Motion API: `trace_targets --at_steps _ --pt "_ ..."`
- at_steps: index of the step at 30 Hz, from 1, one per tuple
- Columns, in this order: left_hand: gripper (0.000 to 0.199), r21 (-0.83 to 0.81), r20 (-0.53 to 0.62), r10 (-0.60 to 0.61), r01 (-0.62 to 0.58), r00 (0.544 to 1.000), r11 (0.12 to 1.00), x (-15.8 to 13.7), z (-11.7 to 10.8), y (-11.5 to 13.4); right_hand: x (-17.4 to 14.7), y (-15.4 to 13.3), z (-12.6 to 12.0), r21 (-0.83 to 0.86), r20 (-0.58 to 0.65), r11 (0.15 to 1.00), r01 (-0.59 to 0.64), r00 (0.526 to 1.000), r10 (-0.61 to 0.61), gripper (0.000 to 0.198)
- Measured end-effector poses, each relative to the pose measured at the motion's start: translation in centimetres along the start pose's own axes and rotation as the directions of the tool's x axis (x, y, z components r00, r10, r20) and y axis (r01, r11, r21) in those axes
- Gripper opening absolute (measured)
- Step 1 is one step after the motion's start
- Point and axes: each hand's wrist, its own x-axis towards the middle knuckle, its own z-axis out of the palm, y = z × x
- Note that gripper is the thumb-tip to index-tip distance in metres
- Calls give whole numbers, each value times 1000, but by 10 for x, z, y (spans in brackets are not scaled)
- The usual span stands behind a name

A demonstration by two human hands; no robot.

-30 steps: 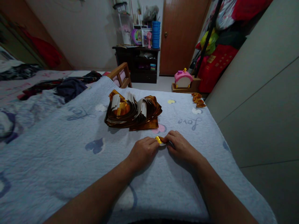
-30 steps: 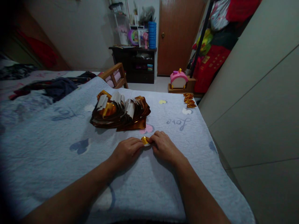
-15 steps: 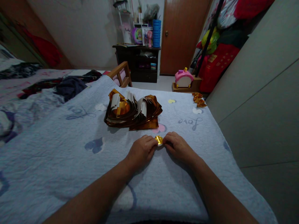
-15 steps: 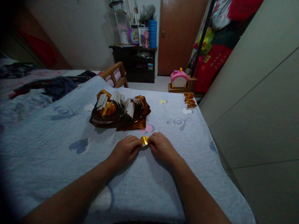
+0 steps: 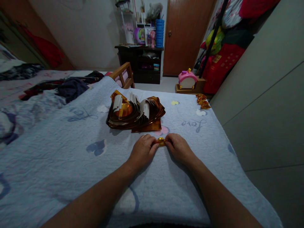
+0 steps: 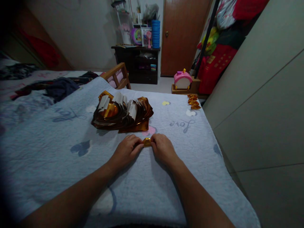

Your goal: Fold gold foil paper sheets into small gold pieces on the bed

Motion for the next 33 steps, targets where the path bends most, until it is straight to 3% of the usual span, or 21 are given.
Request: trace_targets --at_steps 11,16,22,25,33 --pt "21 245 -1 -58 56 998 968 1 6 0 3 -11 1 -90 -27 990 -108 994 106 8" --pt "20 319 -40 -48 58 998 946 0 7 2 3 -10 4 -123 -59 988 -99 994 92 11" --pt "14 246 -35 -150 154 988 957 2 5 4 3 -6 6 -123 -60 991 -44 998 37 11" --pt "4 151 -16 -128 129 992 980 3 4 3 3 -7 5 -119 -31 992 -42 999 38 15" --pt "8 39 7 -85 84 996 996 6 7 -5 2 -21 4 -193 -56 978 -74 996 64 9"
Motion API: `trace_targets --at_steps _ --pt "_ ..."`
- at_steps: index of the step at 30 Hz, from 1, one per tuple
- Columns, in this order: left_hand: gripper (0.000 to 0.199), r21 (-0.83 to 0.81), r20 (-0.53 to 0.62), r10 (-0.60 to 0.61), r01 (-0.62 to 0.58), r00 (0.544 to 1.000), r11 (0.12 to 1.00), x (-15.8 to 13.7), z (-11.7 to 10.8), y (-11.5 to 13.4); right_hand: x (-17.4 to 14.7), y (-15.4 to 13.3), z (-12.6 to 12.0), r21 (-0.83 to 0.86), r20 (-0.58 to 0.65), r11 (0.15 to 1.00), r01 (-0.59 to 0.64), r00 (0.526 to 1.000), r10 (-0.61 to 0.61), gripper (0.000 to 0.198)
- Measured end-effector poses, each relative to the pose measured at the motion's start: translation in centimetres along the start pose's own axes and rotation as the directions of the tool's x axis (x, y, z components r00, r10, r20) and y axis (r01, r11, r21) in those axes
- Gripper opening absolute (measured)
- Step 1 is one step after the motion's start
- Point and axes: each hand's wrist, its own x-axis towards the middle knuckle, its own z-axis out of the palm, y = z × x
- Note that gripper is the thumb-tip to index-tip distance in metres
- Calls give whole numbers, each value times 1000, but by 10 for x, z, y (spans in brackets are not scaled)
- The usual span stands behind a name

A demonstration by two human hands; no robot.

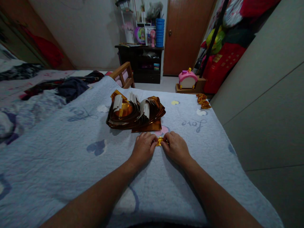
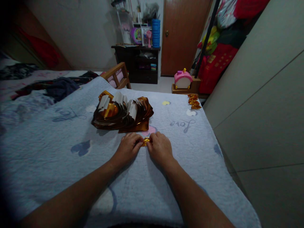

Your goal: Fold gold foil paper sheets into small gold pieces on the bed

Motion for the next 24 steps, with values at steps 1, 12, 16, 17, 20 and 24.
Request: trace_targets --at_steps 1,12,16,17,20,24 --pt "7 -3 13 -6 6 1000 1000 0 0 0 0 -2 1 -20 -8 1000 -4 1000 4 11" --pt "8 182 108 -92 72 990 981 -2 -4 7 -4 -10 -1 -123 -55 989 -79 996 72 17" --pt "12 230 98 -88 64 991 971 -5 -3 7 -5 -2 1 -92 -63 988 -120 991 115 18" --pt "12 233 100 -87 61 991 970 -5 -3 6 -5 1 1 -84 -71 989 -123 991 117 19" --pt "13 233 108 -80 52 991 971 -6 -4 5 -6 8 4 -70 -96 990 -119 989 112 20" --pt "13 228 111 -76 49 991 972 -5 -4 4 -7 15 3 -78 -93 989 -123 989 115 24"
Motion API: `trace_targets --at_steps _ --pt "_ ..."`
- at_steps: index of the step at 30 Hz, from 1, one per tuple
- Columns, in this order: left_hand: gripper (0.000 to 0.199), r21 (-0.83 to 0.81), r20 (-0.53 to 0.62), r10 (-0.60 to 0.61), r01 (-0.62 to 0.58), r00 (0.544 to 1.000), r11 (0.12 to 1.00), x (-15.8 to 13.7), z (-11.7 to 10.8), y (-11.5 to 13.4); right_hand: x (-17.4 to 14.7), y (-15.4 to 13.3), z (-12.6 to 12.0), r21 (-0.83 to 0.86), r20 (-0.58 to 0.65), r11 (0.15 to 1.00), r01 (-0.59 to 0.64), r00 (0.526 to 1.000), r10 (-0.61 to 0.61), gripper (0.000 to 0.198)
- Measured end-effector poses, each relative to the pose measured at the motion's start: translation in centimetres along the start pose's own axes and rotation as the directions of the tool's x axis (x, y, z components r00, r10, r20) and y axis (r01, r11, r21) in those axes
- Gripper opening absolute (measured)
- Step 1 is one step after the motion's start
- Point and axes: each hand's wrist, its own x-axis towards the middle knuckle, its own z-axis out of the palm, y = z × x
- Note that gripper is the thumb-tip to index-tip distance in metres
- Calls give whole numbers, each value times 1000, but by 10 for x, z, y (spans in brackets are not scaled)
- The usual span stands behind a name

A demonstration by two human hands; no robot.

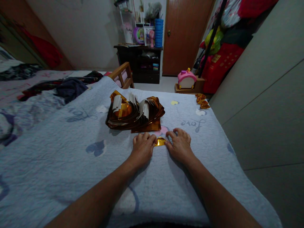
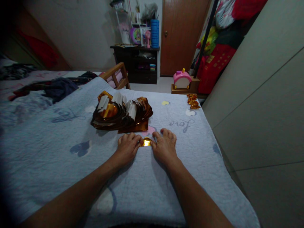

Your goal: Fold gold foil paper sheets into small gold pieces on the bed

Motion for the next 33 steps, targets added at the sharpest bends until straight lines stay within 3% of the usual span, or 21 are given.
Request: trace_targets --at_steps 11,16,19,23,29,33 --pt "21 -97 -17 29 -30 999 995 -1 1 -4 0 20 1 25 -9 1000 10 1000 -9 31" --pt "21 -285 -54 106 -117 993 951 -1 -2 -10 2 19 0 156 -82 987 25 997 -12 25" --pt "22 -369 -106 172 -200 979 908 1 -2 -11 3 14 -5 283 -105 952 114 991 -87 21" --pt "17 -351 -129 207 -240 970 905 2 -1 -11 1 9 -8 376 -106 885 274 962 -253 15" --pt "10 -363 -129 195 -229 972 903 2 -3 -9 2 11 0 359 -89 905 227 974 -209 15" --pt "21 -365 -137 176 -215 975 906 4 -3 -9 4 13 0 298 -21 928 226 973 -230 13"
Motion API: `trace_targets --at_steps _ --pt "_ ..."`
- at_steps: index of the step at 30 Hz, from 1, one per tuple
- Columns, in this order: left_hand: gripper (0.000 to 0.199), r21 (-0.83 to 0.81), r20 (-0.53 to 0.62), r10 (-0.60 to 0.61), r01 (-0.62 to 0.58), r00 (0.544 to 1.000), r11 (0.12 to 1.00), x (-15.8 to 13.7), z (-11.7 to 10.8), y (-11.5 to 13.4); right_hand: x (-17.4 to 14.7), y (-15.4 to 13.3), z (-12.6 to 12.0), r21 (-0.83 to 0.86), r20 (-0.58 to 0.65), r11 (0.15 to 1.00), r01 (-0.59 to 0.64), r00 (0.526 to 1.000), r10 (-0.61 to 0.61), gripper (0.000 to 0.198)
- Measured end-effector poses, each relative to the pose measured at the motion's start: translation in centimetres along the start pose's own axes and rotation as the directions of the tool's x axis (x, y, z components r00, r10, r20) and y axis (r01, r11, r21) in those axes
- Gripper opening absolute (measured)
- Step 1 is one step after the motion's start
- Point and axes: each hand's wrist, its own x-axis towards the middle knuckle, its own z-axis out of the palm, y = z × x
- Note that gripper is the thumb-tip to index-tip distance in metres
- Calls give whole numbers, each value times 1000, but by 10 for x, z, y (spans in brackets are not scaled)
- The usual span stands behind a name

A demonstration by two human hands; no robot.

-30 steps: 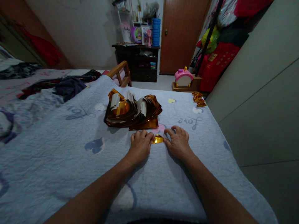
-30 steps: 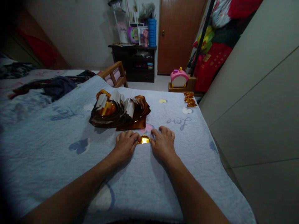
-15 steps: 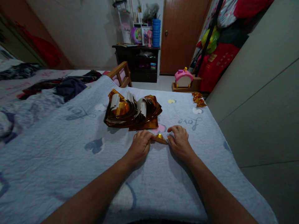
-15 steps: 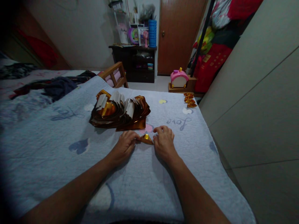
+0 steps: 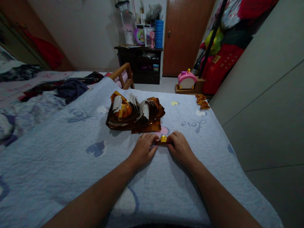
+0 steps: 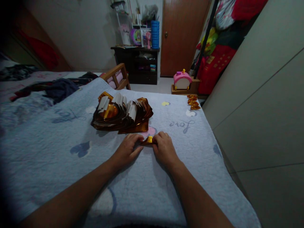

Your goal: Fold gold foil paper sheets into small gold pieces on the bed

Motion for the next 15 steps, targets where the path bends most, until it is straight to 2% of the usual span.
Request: trace_targets --at_steps 9,15 --pt "13 81 44 70 -74 997 994 6 3 -1 0 -4 -2 -23 47 1000 12 999 -10 13" --pt "12 111 25 36 -39 999 993 8 6 -4 1 -3 -2 23 41 1000 2 999 -3 13"
